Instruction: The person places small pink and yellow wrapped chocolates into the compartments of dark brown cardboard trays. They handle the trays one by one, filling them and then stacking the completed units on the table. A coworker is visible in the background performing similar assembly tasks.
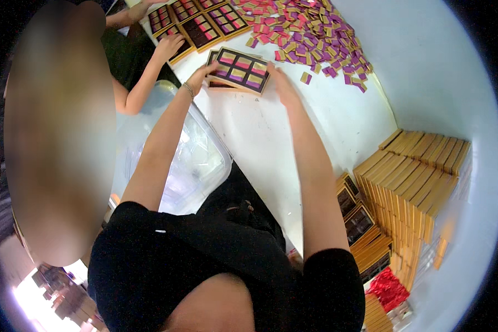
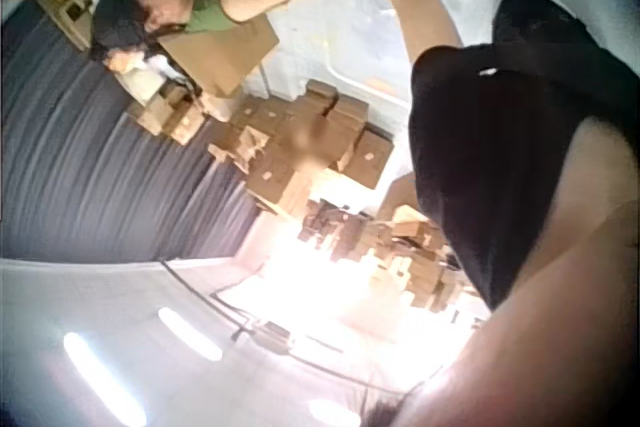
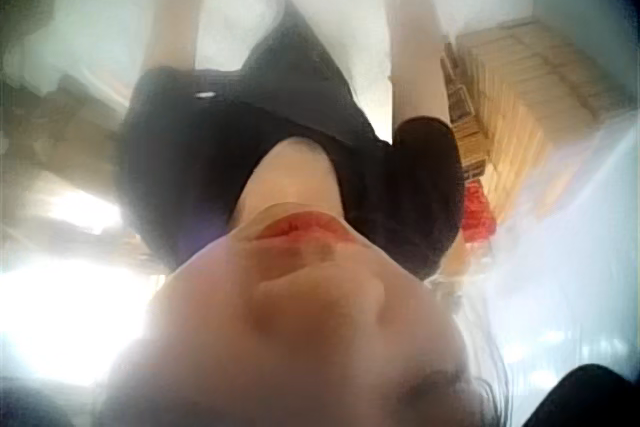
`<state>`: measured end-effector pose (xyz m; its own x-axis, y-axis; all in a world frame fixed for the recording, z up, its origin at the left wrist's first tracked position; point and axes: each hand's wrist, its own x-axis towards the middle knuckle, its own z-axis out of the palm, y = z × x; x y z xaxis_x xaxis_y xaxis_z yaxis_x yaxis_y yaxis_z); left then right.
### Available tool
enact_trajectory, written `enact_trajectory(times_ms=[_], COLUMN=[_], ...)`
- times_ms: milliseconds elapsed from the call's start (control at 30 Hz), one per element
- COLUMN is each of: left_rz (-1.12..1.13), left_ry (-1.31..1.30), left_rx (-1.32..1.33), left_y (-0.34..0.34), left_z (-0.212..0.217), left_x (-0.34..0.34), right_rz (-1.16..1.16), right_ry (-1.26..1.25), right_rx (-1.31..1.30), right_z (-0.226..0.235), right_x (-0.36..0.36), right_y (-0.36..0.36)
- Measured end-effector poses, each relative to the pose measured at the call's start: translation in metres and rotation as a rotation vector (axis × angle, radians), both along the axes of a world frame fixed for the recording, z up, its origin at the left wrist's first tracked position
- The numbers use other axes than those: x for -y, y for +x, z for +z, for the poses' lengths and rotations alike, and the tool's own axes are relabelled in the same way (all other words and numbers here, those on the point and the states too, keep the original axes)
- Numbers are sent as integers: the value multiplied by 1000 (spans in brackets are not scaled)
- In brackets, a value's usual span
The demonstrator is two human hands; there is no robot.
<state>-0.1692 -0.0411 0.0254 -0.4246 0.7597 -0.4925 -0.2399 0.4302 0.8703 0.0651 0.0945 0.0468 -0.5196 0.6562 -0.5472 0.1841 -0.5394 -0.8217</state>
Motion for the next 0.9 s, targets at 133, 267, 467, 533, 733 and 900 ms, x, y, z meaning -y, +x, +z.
enact_trajectory(times_ms=[133,267,467,533,733,900], left_rz=[-136,-17,-720,-878,-1331,-1484], left_ry=[141,156,417,553,802,632], left_rx=[272,236,244,289,583,204], left_y=[45,98,231,301,539,676], left_z=[-1,27,174,229,376,405], left_x=[-28,11,-37,-44,-97,-160], right_rz=[-176,-532,-616,-887,-1344,-1492], right_ry=[-256,-227,168,327,767,393], right_rx=[-459,-290,-246,-325,-262,-260], right_z=[-57,-6,127,198,322,355], right_x=[-17,48,137,177,228,186], right_y=[-1,41,256,307,441,539])
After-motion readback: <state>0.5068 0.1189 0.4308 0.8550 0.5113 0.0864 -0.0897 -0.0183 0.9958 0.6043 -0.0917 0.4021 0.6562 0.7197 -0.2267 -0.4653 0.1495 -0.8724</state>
